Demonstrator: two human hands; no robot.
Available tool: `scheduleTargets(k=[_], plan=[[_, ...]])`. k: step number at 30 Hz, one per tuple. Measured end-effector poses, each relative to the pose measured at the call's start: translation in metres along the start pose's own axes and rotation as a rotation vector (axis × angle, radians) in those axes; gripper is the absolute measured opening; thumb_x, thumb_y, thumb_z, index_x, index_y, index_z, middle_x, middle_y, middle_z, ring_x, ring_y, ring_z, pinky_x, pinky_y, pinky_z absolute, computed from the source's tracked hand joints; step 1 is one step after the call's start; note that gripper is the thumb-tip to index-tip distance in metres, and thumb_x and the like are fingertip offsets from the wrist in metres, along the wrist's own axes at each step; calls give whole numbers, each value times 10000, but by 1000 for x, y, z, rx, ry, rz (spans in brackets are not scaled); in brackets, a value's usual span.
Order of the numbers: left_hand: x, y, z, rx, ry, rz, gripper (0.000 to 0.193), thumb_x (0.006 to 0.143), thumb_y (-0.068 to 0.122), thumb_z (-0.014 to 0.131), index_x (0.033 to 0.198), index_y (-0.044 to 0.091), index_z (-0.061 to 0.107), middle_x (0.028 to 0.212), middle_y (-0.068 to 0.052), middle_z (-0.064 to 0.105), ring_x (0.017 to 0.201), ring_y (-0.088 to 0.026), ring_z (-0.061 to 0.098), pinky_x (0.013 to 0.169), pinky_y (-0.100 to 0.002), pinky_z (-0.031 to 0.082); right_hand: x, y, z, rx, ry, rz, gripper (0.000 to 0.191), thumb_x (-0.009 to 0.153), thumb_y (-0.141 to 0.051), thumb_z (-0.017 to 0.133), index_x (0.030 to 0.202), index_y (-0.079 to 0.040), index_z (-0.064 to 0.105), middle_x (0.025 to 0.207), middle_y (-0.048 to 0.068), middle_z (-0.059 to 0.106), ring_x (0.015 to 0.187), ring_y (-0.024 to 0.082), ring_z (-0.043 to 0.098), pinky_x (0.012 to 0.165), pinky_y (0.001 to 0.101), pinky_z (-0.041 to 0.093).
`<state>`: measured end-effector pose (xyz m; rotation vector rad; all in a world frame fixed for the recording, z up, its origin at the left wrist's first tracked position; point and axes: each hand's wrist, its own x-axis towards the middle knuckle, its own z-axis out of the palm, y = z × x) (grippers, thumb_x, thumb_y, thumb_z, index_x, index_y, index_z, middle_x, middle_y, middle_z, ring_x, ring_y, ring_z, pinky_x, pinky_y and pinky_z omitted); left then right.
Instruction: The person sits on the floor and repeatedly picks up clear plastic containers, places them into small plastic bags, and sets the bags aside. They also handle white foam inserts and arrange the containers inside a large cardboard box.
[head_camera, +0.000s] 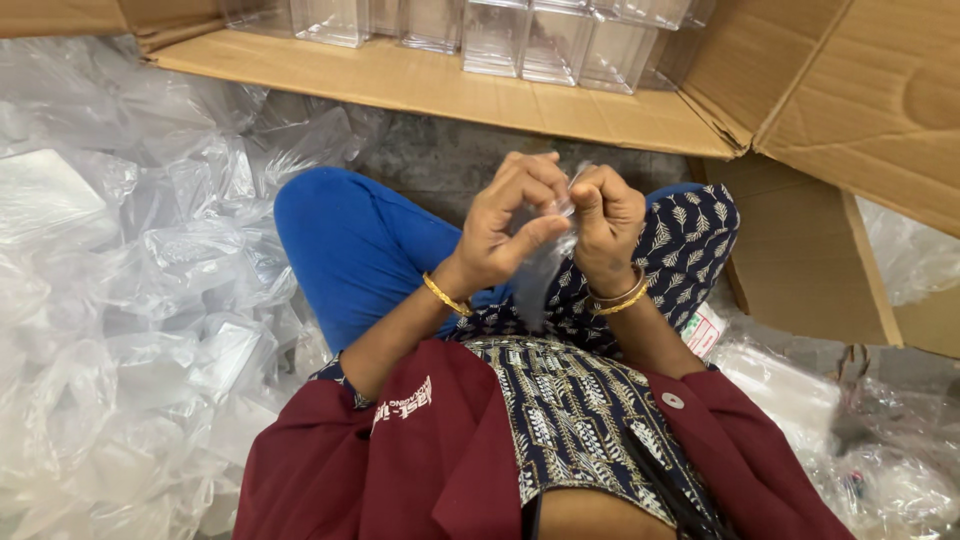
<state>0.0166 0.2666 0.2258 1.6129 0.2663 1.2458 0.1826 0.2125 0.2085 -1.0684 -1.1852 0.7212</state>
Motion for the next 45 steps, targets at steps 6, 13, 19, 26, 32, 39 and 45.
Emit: scheduleTargets(k=[6, 13, 19, 26, 32, 39, 45], plan=[[-20, -19, -3, -783, 38, -336, 166, 1004, 76, 733, 1002, 79, 567, 898, -28, 606, 837, -118, 601, 882, -296, 484, 14, -6, 11, 146, -28, -21, 301, 1055, -301, 602, 862, -74, 556, 875, -18, 511, 770, 95, 494, 689, 243, 469], [-13, -35, -62, -615, 188, -710, 128, 941, 115, 624, 1047, 69, 569, 647, 12, 609, 468, -57, 540, 455, -221, 456, 25, 2, -38, 944, -198, 411, 277, 1070, -206, 628, 825, -109, 544, 701, 13, 493, 637, 135, 543, 641, 292, 532], [-40, -98, -75, -389, -75, -820, 118, 860, 14, 603, 954, 2, 674, 647, -12, 613, 499, -63, 514, 461, -227, 393, 15, 72, -81, 622, -416, 625, 107, 855, 0, 628, 799, -55, 556, 727, 63, 588, 622, 143, 547, 536, 217, 449], [-61, -224, -60, 39, 330, -1050, 93, 772, 52, 604, 756, 24, 692, 639, -72, 646, 519, -166, 552, 454, -318, 416, 9, 204, -58, 492, 1, 1000, 197, 817, 31, 650, 728, -96, 529, 639, 3, 531, 547, 126, 515, 525, 278, 480], [-61, -248, -60, 806, 219, -1016, 250, 802, 174, 655, 989, 11, 684, 1006, -296, 695, 955, -459, 684, 838, -519, 531, 22, 208, -28, 0, 236, 1125, 24, 838, -26, 658, 845, -40, 639, 704, 58, 621, 580, 184, 590, 517, 348, 499], [-49, -237, -50, 809, 5, -1222, 414, 897, 194, 577, 1279, 47, 639, 1358, -253, 585, 1226, -449, 589, 967, -574, 487, 5, 198, -3, -747, -214, 611, 200, 850, -179, 625, 982, -43, 690, 882, 177, 692, 784, 307, 647, 688, 423, 496], [-51, -235, -51, 763, -118, -1289, 359, 918, 136, 564, 1247, 54, 684, 1346, -237, 616, 1244, -438, 595, 1012, -510, 507, 7, 215, -2, -1174, -890, 292, 396, 924, -374, 497, 949, -99, 780, 1028, 215, 740, 1009, 392, 682, 964, 477, 479]])
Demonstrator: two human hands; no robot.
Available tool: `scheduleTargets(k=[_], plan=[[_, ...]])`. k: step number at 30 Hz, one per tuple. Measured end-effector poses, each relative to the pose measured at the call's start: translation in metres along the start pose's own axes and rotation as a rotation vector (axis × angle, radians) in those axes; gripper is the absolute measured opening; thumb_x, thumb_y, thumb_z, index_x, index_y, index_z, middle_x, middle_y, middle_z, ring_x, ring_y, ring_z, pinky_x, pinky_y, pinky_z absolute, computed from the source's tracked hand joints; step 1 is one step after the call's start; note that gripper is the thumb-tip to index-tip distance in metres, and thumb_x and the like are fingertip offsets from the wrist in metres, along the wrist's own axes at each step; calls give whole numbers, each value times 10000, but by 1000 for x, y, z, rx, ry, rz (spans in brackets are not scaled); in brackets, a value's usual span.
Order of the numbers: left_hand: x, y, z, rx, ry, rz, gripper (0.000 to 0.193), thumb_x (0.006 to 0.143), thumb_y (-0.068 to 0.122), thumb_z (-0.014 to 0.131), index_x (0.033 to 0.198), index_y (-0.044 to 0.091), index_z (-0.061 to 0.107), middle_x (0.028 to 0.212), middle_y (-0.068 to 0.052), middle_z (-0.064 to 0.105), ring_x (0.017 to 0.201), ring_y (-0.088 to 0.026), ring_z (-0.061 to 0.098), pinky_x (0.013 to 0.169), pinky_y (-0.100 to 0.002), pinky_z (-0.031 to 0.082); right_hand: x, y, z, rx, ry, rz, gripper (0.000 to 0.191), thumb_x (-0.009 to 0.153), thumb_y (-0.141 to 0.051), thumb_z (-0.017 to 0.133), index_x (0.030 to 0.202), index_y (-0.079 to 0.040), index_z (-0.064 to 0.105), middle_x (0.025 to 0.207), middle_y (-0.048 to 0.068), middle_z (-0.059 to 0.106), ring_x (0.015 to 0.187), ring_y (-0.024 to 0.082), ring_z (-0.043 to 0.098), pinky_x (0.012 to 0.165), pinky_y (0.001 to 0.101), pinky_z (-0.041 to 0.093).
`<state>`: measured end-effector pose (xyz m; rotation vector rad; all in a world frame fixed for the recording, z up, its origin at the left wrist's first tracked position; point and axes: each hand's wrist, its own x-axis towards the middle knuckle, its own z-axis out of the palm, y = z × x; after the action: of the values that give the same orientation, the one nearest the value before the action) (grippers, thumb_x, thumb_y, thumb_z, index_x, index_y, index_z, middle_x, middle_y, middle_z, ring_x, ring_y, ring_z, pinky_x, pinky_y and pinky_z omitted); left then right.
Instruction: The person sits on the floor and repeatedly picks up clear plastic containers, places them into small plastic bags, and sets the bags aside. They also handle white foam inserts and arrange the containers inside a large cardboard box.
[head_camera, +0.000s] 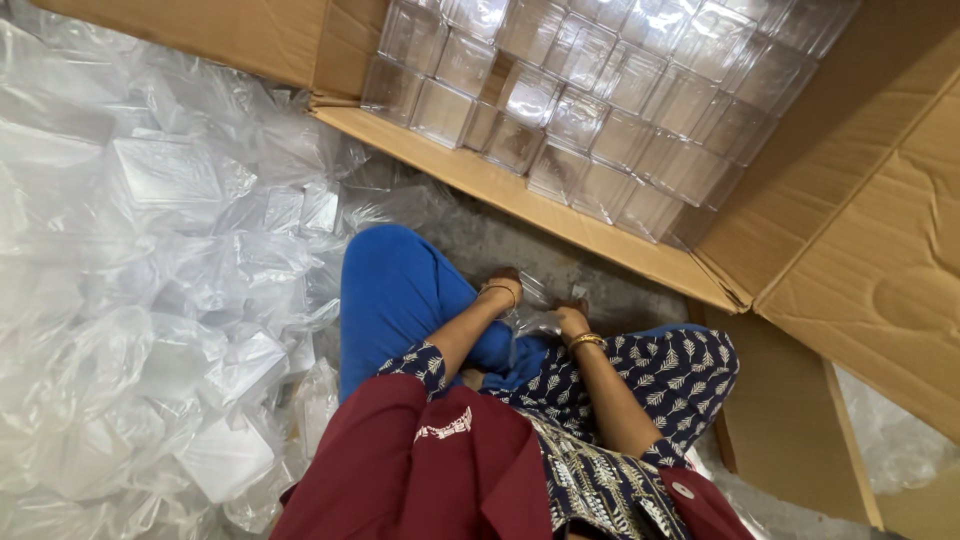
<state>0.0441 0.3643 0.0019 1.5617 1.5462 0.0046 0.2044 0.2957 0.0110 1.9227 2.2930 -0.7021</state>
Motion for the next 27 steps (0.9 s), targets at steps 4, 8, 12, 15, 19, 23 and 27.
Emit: scheduleTargets(k=[4, 8, 12, 15, 19, 23, 27], plan=[[0, -5, 1, -75, 206, 179, 332, 895, 93, 551, 1213, 29, 623, 1236, -282, 609, 1126, -475, 603, 917, -540, 496, -9, 2, -2, 301, 232, 327, 275, 939, -255, 570, 960, -56, 758, 957, 185, 727, 911, 321, 667, 845, 420, 508], [-15, -9, -1, -367, 381, 341, 167, 884, 104, 600, 1028, 68, 675, 994, -201, 716, 962, -383, 682, 828, -466, 540, -32, 1, -8, 697, 536, 428, 146, 945, -124, 623, 985, -36, 732, 857, 126, 715, 783, 226, 641, 706, 362, 521], [-58, -18, -4, -689, 487, 508, 124, 932, 146, 662, 967, 36, 619, 804, -126, 683, 729, -235, 668, 677, -359, 529, -50, -10, -3, 1098, 630, 326, 110, 1017, -118, 650, 1024, -14, 684, 835, 2, 615, 711, 92, 483, 616, 250, 415], [-89, -32, -13, -821, 511, 545, 109, 953, 146, 659, 970, 45, 622, 810, -59, 673, 738, -122, 633, 669, -292, 523, -50, -24, 2, 1404, 602, 198, 75, 994, -139, 636, 980, -69, 661, 897, -10, 671, 769, 56, 606, 683, 210, 536], [-113, -59, -34, -1192, 445, 377, 111, 949, 131, 675, 973, 33, 630, 801, -17, 653, 718, -78, 594, 640, -259, 488, -26, -42, 5, 1435, 409, 190, 69, 1020, -137, 615, 997, -78, 643, 904, 13, 634, 759, 73, 598, 658, 218, 554], [-128, -77, -55, -1113, 563, 237, 112, 952, 136, 651, 1004, 41, 622, 764, -18, 622, 683, -91, 560, 608, -257, 454, 13, -71, 13, 1622, 102, 151, 57, 1021, -116, 559, 1053, -87, 596, 911, 13, 636, 752, 86, 622, 600, 231, 561], [-132, -81, -71, -599, 935, 379, 282, 961, 146, 634, 1201, 3, 596, 950, -129, 613, 836, -178, 608, 708, -281, 493, 32, -90, 8, 1721, -53, 56, 183, 935, -11, 575, 1064, -127, 518, 899, 82, 666, 728, 157, 689, 586, 298, 595]])
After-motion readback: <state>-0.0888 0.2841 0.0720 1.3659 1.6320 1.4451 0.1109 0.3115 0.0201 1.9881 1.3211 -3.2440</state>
